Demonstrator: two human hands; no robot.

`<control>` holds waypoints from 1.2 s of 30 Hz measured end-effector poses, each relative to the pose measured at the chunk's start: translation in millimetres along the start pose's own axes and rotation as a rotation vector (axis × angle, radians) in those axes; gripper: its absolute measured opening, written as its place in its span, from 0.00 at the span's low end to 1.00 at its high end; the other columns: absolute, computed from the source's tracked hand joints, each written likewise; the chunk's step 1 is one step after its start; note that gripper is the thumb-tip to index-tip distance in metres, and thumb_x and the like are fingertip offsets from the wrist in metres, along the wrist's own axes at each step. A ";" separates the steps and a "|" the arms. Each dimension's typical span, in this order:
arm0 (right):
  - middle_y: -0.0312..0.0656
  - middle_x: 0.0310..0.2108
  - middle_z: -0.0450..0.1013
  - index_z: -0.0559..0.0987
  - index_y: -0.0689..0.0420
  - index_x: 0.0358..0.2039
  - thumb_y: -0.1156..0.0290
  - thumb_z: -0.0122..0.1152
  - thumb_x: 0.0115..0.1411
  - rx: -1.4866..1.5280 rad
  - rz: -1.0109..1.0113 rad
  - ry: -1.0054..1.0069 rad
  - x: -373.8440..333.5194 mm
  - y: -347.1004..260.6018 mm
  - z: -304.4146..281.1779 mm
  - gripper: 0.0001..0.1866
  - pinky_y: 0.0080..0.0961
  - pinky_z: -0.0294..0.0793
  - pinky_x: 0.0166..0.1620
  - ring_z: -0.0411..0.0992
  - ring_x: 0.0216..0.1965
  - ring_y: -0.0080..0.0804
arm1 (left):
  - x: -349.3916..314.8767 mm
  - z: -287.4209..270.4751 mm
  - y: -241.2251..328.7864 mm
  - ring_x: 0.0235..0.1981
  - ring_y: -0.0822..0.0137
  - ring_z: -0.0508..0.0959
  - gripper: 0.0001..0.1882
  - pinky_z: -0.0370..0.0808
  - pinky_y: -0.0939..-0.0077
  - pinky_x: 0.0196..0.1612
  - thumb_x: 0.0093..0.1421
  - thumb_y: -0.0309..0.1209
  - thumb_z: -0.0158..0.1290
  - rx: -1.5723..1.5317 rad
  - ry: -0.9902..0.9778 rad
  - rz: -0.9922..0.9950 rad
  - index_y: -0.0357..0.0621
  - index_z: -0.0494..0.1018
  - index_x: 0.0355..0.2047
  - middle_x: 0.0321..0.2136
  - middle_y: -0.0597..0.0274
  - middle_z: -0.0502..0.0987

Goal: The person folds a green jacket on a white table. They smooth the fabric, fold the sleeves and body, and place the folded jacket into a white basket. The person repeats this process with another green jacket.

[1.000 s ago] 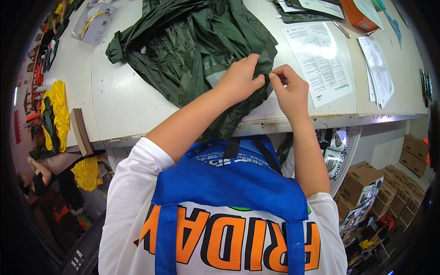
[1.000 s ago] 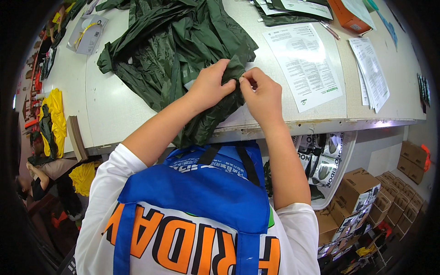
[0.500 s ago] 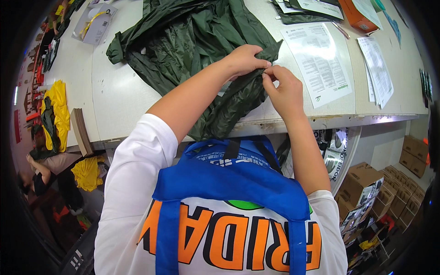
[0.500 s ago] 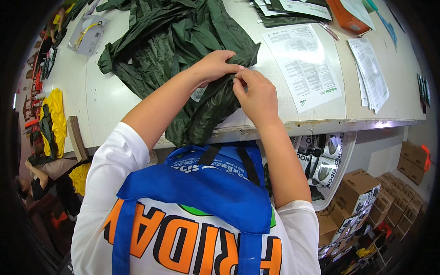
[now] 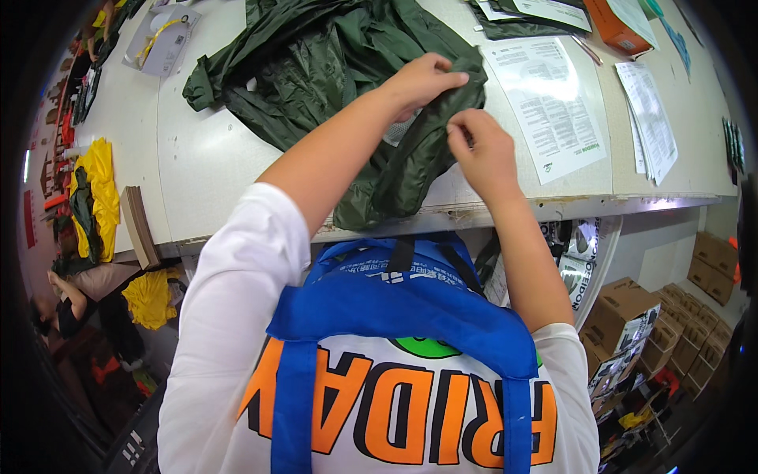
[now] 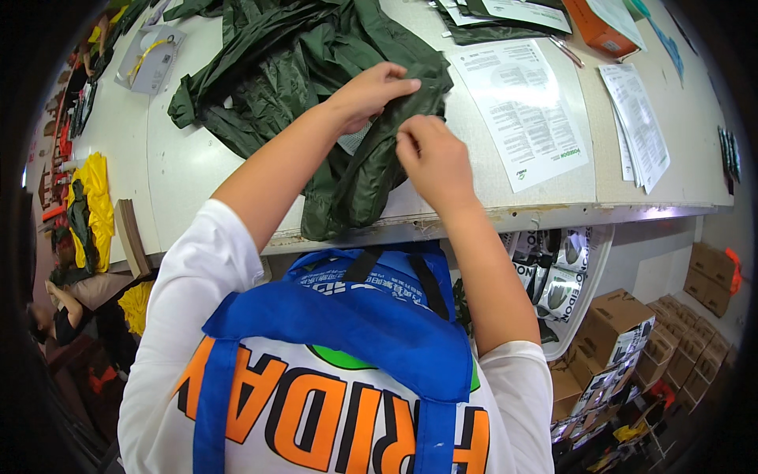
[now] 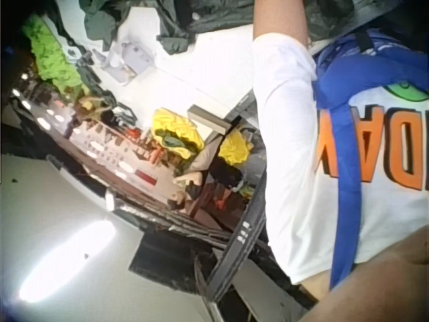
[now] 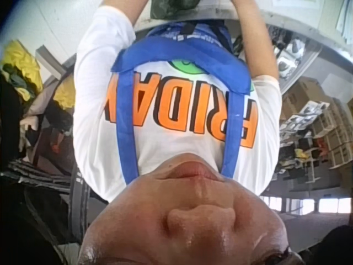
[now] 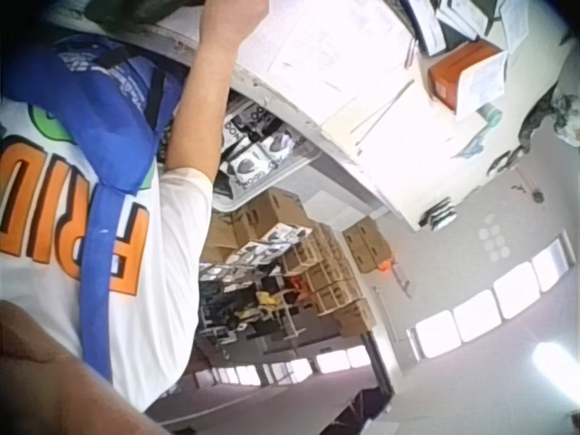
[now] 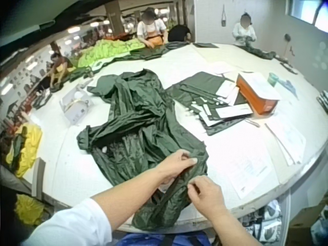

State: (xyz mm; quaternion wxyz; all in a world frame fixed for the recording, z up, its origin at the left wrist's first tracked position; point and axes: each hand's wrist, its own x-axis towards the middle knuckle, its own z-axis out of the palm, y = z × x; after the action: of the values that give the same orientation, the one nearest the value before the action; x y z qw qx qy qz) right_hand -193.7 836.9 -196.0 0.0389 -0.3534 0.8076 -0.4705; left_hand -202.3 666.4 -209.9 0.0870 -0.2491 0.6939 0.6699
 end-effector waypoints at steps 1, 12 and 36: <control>0.43 0.24 0.70 0.74 0.59 0.28 0.75 0.58 0.53 0.020 0.046 0.015 1.2 4.4 -3.7 0.03 0.30 0.71 0.31 0.71 0.26 0.39 | -20.7 -7.4 8.5 0.46 0.69 0.70 0.37 0.68 0.70 0.42 0.53 0.40 0.60 -0.022 -0.129 -0.118 0.39 0.57 0.59 0.44 0.61 0.72; 0.44 0.26 0.71 0.75 0.57 0.29 0.73 0.58 0.53 -0.083 0.029 -0.050 -17.1 16.8 22.4 0.03 0.32 0.72 0.31 0.72 0.27 0.42 | -79.2 2.8 -50.9 0.42 0.46 0.76 0.28 0.72 0.63 0.44 0.47 0.28 0.60 0.644 0.145 0.126 0.34 0.63 0.47 0.38 0.38 0.75; 0.44 0.25 0.72 0.75 0.60 0.30 0.75 0.58 0.54 0.118 0.171 0.123 -3.6 23.2 11.6 0.04 0.29 0.71 0.32 0.72 0.27 0.38 | -35.2 -6.9 -17.6 0.41 0.66 0.76 0.33 0.74 0.72 0.45 0.53 0.31 0.59 -0.140 -0.206 -0.096 0.34 0.59 0.56 0.42 0.54 0.73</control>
State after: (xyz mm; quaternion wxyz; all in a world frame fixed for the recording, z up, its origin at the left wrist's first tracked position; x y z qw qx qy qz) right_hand -198.8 837.7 -221.7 0.0500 -0.2509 0.8064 -0.5331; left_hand -162.4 668.1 -208.9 0.1723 -0.2177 0.6203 0.7336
